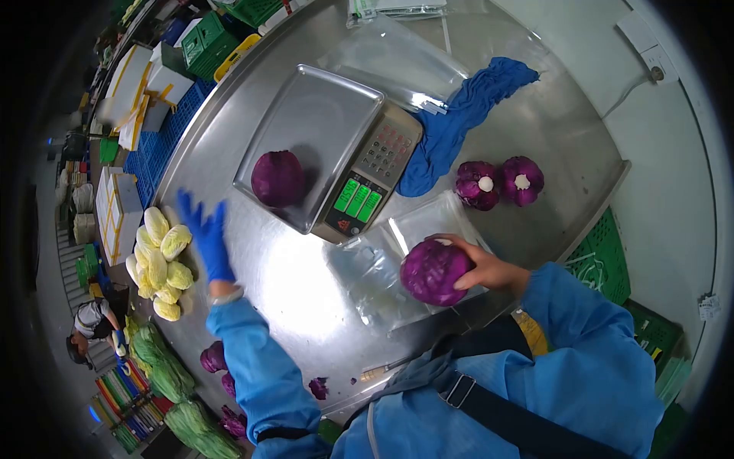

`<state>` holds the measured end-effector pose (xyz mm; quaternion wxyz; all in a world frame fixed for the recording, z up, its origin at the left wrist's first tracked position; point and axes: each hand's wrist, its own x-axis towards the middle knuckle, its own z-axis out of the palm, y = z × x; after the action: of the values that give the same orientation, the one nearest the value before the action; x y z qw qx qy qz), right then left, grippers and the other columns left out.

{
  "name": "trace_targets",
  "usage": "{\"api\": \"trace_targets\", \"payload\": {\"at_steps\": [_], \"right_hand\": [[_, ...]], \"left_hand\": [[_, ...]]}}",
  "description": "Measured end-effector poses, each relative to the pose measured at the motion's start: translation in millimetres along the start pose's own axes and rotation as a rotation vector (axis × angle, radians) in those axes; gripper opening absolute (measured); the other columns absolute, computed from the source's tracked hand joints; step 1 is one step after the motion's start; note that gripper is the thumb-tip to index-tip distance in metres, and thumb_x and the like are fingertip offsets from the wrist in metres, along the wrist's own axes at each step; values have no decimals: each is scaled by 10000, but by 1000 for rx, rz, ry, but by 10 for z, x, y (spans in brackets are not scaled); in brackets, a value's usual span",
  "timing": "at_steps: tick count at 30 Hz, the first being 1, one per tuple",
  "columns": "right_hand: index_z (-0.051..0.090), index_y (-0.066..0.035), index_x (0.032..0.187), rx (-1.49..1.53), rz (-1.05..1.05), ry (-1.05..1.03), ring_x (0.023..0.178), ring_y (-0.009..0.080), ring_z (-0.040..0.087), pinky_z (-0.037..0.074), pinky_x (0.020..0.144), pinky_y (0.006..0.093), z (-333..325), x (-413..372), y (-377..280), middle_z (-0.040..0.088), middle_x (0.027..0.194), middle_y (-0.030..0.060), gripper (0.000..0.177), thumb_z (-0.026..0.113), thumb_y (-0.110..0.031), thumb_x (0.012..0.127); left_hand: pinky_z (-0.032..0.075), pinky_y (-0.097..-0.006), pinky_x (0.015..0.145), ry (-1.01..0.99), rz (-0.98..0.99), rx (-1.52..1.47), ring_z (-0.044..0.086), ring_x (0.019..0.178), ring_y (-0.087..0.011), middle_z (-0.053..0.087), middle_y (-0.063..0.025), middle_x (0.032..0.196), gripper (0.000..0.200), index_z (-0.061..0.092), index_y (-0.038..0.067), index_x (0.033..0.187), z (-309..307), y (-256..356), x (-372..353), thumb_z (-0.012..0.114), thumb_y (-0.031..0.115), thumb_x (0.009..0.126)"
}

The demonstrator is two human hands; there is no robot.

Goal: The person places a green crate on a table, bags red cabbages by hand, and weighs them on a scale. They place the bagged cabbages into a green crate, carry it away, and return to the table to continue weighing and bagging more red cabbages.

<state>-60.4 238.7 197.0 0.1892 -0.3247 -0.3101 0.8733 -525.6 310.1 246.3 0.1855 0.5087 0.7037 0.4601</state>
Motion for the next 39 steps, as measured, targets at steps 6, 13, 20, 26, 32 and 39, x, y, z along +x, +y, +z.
{"api": "trace_targets", "payload": {"at_steps": [6, 13, 20, 26, 32, 39], "right_hand": [[251, -85, 1475, -240, 67, -131, 1310, 215, 412, 317, 1115, 345, 336, 162, 46, 385, 1420, 110, 944, 798, -103, 707], [319, -80, 1447, -443, 50, -270, 1311, 223, 403, 313, 1108, 346, 712, 463, 551, 415, 1403, 104, 970, 853, -185, 645], [424, -92, 1370, -1084, -135, -687, 1302, 367, 394, 363, 1087, 420, 1410, 689, 979, 337, 1432, 152, 865, 830, -281, 630], [457, -118, 1362, -1559, -416, -1114, 1276, 386, 401, 360, 1084, 469, 1670, 961, 1580, 366, 1420, 160, 807, 807, -294, 656], [493, -87, 1347, -1474, -275, -1167, 1325, 388, 355, 348, 1090, 444, 2365, 1320, 1470, 377, 1430, 186, 738, 785, -353, 725], [376, -68, 1404, -1468, -657, -627, 1324, 404, 343, 371, 1069, 464, 4362, 2973, 2486, 313, 1464, 218, 867, 814, -299, 692]], "left_hand": [[354, -446, 1092, -125, 55, 331, 340, 1349, -424, 284, -268, 1473, 1128, 290, 104, 1476, 964, -121, 91, 895, 431, 582], [428, -384, 1037, 47, -91, -308, 504, 1226, -299, 493, -160, 1332, 928, 449, 49, 1358, 547, -621, -252, 896, 302, 585], [420, -378, 1040, 65, -566, -321, 496, 1225, -264, 489, -145, 1316, 1001, 374, 24, 1384, -528, -591, -3263, 920, 244, 574], [344, -405, 1105, 197, -565, -22, 395, 1314, -369, 412, -183, 1383, 896, 430, 99, 1358, -479, -729, -4576, 879, 211, 590], [285, -415, 1130, 411, -568, 53, 357, 1354, -359, 363, -198, 1457, 885, 396, 17, 1403, -1267, -858, -4865, 858, 232, 679], [304, -399, 1111, 807, -883, 337, 382, 1330, -328, 425, -189, 1396, 970, 377, 17, 1417, -2451, -1894, -5386, 889, 269, 633]]}}
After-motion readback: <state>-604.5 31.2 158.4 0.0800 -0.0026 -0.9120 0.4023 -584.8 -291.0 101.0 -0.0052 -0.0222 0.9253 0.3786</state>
